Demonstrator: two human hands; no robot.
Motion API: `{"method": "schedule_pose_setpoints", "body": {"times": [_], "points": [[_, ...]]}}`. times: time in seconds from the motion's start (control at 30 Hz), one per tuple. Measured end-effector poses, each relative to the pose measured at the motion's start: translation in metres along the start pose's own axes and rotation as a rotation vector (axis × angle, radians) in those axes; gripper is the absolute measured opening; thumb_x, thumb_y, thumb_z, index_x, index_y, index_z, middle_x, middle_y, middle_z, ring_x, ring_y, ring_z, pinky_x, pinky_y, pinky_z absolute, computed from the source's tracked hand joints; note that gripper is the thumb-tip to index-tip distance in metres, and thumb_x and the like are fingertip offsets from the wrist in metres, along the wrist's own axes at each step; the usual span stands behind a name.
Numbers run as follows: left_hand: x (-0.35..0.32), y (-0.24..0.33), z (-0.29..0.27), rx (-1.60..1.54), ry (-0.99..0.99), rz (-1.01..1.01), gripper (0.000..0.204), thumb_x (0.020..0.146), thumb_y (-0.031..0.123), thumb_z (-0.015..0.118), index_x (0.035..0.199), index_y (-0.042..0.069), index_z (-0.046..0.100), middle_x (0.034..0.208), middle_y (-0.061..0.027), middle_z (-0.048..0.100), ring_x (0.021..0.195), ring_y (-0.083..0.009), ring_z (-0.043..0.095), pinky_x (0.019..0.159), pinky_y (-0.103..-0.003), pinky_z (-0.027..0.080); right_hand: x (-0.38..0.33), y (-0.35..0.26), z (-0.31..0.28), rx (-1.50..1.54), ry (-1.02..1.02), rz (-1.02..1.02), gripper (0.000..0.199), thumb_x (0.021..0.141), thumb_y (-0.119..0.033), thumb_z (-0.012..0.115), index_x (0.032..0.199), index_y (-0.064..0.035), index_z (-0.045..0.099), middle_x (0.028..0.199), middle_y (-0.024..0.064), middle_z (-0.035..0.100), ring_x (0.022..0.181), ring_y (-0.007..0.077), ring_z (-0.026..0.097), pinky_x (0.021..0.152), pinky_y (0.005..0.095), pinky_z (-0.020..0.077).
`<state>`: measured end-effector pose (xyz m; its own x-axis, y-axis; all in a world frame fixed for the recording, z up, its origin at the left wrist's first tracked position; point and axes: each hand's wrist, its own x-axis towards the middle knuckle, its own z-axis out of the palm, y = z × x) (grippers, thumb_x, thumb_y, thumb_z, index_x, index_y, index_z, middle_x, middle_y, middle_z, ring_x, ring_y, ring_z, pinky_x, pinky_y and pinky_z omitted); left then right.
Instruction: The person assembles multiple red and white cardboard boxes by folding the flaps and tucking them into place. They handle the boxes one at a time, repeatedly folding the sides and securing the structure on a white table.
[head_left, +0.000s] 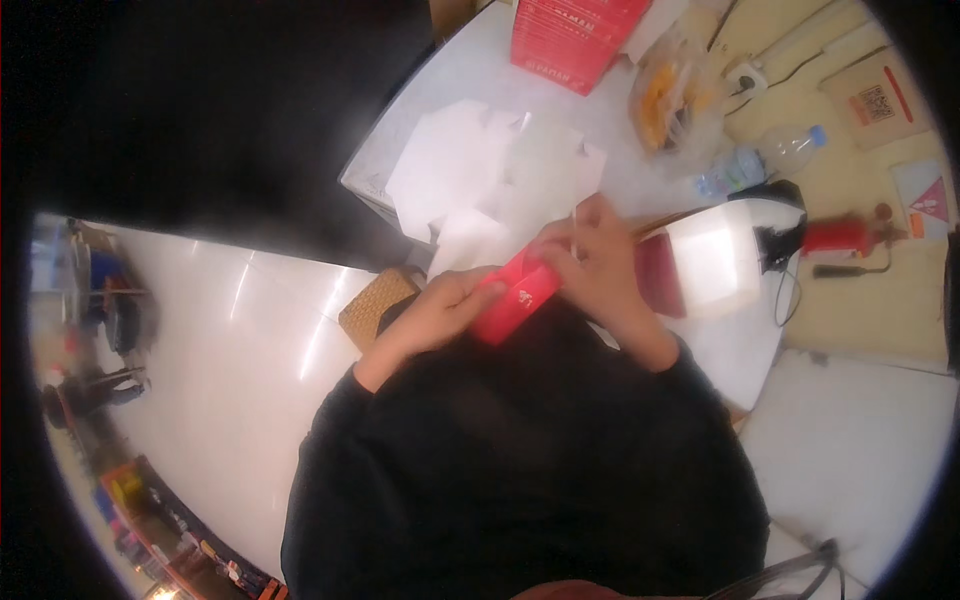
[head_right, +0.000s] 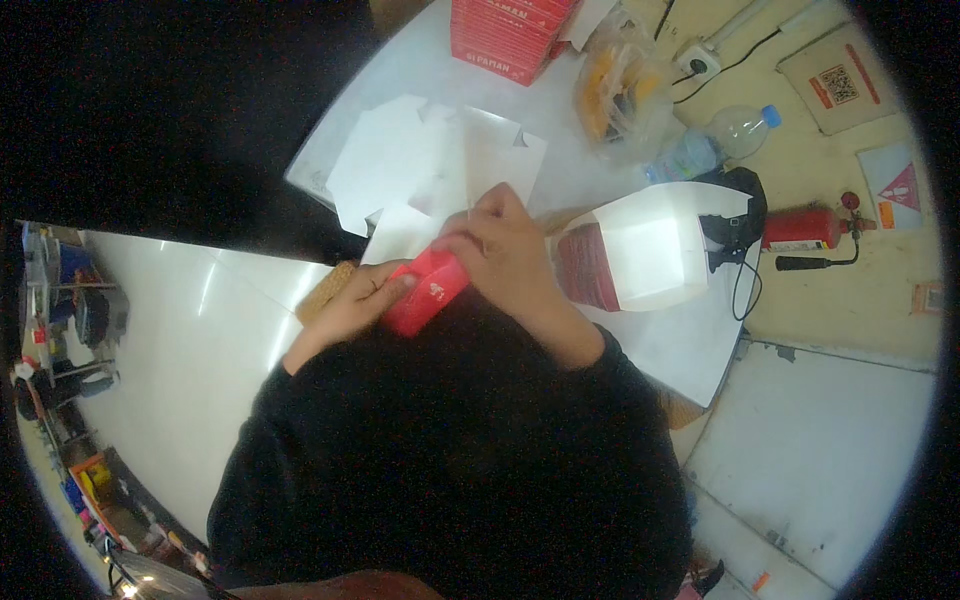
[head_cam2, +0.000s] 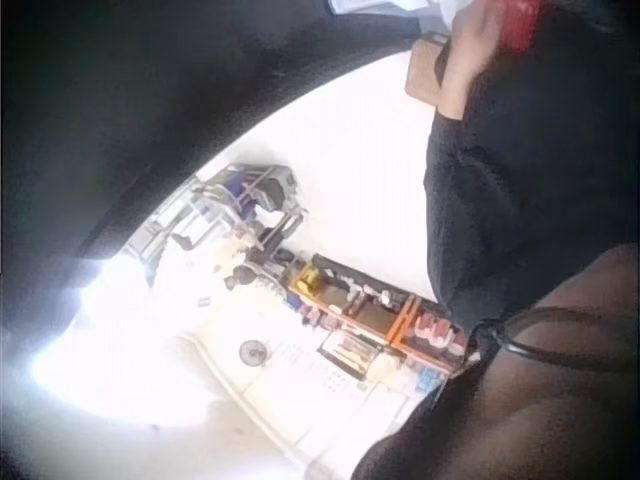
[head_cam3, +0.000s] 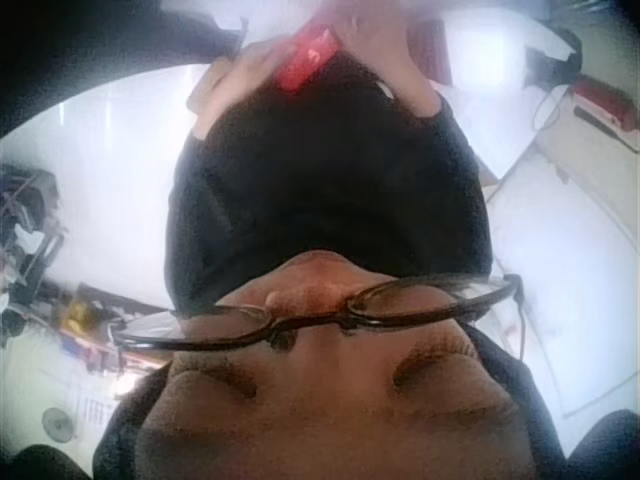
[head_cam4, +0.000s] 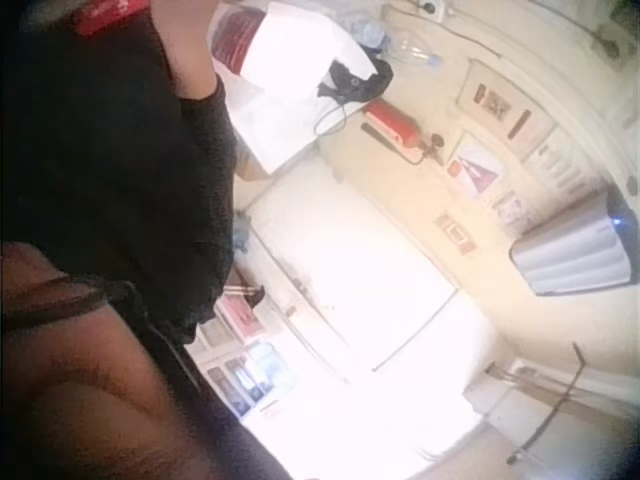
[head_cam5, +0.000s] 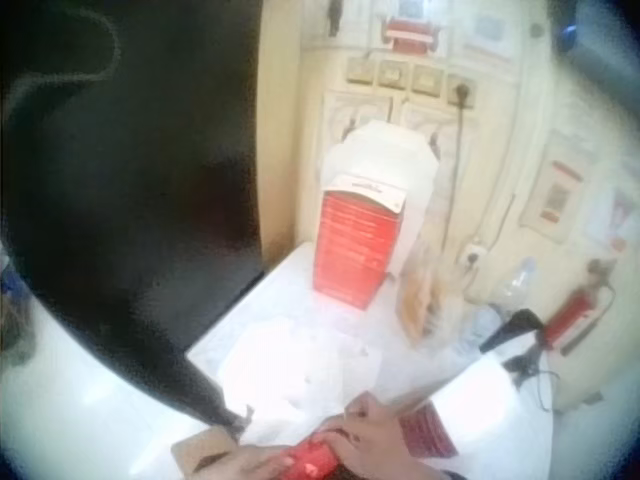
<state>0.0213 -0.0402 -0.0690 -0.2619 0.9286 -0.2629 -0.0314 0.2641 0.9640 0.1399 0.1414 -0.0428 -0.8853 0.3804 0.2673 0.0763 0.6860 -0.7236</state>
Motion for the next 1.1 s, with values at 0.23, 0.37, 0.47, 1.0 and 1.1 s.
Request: {"method": "schedule_pose_setpoints", "body": {"times": [0.23, 0.37, 0.47, 1.0, 1.1], "points": [[0.007, 0.009, 0.0, 0.16, -0.093, 0.021, 0.035, 0.089, 0.024, 0.061, 0.119, 0.007, 0.057, 0.091, -0.0129, 0.068, 0.083, -0.0224, 0.065, 0.077, -0.032, 0.049, -0.003, 0.001, 0.001, 0.029, -0.18, -0.166, 0.016, 0.074, -0.011, 0.069, 0.09, -0.0068, 0.067, 0.091, 0.0122, 0.051, 0.08, 0.0278, 0.056, 0.071, 0.0335, 0.0471], [0.017, 0.023, 0.012, 0.257, 0.145, 0.116, 0.037, 0.089, 0.021, 0.06, 0.123, 0.007, 0.054, 0.094, -0.0176, 0.066, 0.087, -0.0312, 0.065, 0.078, -0.036, 0.049, -0.008, -0.001, 0.009, 0.113, 0.232, 0.07, 0.049, 0.077, -0.017, 0.071, 0.12, -0.0024, 0.052, 0.113, 0.0164, 0.049, 0.101, 0.0268, 0.054, 0.085, 0.035, 0.0456], [0.029, 0.027, 0.026, 0.447, 0.237, 0.173, 0.039, 0.088, 0.02, 0.06, 0.124, 0.006, 0.052, 0.101, -0.0211, 0.064, 0.092, -0.0371, 0.062, 0.081, -0.039, 0.048, -0.007, -0.005, 0.029, 0.677, 0.229, 0.252, 0.074, 0.081, -0.023, 0.071, 0.137, 0.0007, 0.029, 0.13, 0.0209, 0.039, 0.119, 0.0272, 0.044, 0.098, 0.0376, 0.0399], [0.015, -0.008, -0.064, 1.02, 0.874, 0.22, 0.015, 0.088, 0.016, 0.057, 0.09, 0.003, 0.063, 0.089, -0.0132, 0.066, 0.085, -0.032, 0.06, 0.081, -0.04, 0.045, -0.012, 0.031, -0.037, 0.763, -0.358, 0.232, 0.088, 0.072, -0.021, 0.077, 0.142, -0.0076, 0.026, 0.133, 0.0105, 0.043, 0.123, 0.0198, 0.041, 0.103, 0.0346, 0.0352], [0.005, 0.009, -0.033, 0.465, 0.807, 0.144, 0.018, 0.092, 0.017, 0.055, 0.085, 0.001, 0.06, 0.073, -0.0136, 0.065, 0.063, -0.0285, 0.062, 0.062, -0.033, 0.047, -0.015, 0.03, -0.036, 0.737, -0.346, 0.295, 0.085, 0.072, -0.019, 0.074, 0.141, -0.0068, 0.026, 0.132, 0.009, 0.042, 0.124, 0.0192, 0.04, 0.102, 0.0351, 0.0347]]}}
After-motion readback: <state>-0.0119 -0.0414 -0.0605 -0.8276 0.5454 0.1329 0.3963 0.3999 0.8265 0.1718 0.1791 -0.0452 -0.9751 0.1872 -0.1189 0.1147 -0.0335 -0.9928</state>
